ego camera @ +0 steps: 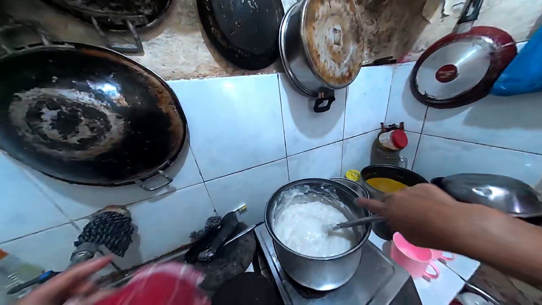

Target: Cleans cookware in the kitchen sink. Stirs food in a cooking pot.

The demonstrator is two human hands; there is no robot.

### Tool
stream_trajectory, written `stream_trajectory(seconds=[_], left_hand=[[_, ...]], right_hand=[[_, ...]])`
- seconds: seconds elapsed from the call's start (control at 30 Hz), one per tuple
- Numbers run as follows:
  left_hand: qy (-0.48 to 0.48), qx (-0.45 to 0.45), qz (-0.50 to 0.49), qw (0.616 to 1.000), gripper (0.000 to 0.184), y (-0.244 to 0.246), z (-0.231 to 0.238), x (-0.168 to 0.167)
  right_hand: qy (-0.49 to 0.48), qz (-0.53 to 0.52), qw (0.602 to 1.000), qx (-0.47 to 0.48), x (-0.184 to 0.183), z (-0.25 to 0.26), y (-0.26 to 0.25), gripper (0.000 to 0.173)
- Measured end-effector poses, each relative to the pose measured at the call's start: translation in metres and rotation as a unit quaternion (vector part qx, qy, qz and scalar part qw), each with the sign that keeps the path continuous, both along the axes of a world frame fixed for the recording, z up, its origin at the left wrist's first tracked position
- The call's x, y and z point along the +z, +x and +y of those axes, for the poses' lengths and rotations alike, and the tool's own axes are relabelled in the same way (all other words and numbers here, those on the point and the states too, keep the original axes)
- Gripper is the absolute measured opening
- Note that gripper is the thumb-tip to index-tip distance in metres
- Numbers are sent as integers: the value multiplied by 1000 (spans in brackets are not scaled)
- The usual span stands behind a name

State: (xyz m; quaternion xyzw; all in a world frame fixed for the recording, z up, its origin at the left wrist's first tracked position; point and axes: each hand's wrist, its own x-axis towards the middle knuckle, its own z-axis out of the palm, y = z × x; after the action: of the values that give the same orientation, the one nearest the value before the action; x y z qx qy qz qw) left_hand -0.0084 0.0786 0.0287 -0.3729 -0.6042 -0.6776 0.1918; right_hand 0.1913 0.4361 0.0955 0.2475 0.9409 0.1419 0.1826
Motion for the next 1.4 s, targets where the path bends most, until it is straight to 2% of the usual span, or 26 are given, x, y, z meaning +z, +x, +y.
stream_trajectory(seconds=[0.03, 0.07, 0.17, 0.27, 0.37, 0.43, 0.5, 0.6, 0.63, 0.73, 0.8, 0.87, 0.97, 1.03, 1.1, 1.23, 1.3, 1.4], left_hand=[[11, 10, -43, 999, 28, -16, 20, -4], [16, 29, -94, 995, 30, -24, 43, -8], [18, 102, -190, 976, 29, -28, 119, -23], [-142, 144, -151, 968, 41, -13, 155, -43], [-299, 119, -114, 940, 52, 4, 159, -55], [-320, 83, -128, 935, 55, 11, 156, -62], [-314, 49, -150, 936, 53, 10, 150, -64], [-312, 46, -144, 938, 47, 5, 149, -60], [-324, 44, -142, 934, 46, 1, 150, -57], [-400, 4, -152, 904, 35, -8, 150, -42], [-438, -22, -152, 886, 32, -12, 151, -32], [-476, -26, -129, 870, 34, -14, 149, -31], [-528, -10, -64, 847, 38, -19, 146, -26], [-545, 1, -24, 838, 40, -19, 146, -22], [-550, 1, 0, 835, 41, -20, 149, -22], [-544, 1, 17, 839, 40, -20, 149, -28], [-528, 2, 20, 849, 41, -19, 148, -31], [-517, 2, 34, 855, 44, -21, 147, -32]], right_hand=[[-26, -26, 999, 9, 2, -3, -11, 77], [-40, -37, 998, 33, 5, -8, -20, 72], [-24, -59, 992, 107, 14, -12, -43, 42], [7, -52, 982, 184, 18, 0, -36, 25], [104, 74, 949, 287, 9, 35, -4, 11], [164, 141, 920, 327, 4, 53, 9, 15], [191, 143, 920, 310, 3, 58, 6, 18], [252, 175, 896, 321, -15, 60, -25, 9], [250, 171, 900, 314, -21, 55, -39, 9], [130, 90, 963, 217, -26, 23, -73, 14], [70, 19, 984, 163, -12, 8, -84, 16], [68, 5, 980, 188, -4, 4, -72, 19], [89, 77, 953, 280, 13, 11, -24, 30], [25, 60, 965, 255, 37, -7, 3, 33], [1, -1, 978, 210, 42, -17, 9, 38], [80, -2, 980, 181, -8, 28, -26, 47], [123, 4, 979, 165, -9, 37, -49, 47], [192, 66, 961, 189, -2, 33, -63, 37]])
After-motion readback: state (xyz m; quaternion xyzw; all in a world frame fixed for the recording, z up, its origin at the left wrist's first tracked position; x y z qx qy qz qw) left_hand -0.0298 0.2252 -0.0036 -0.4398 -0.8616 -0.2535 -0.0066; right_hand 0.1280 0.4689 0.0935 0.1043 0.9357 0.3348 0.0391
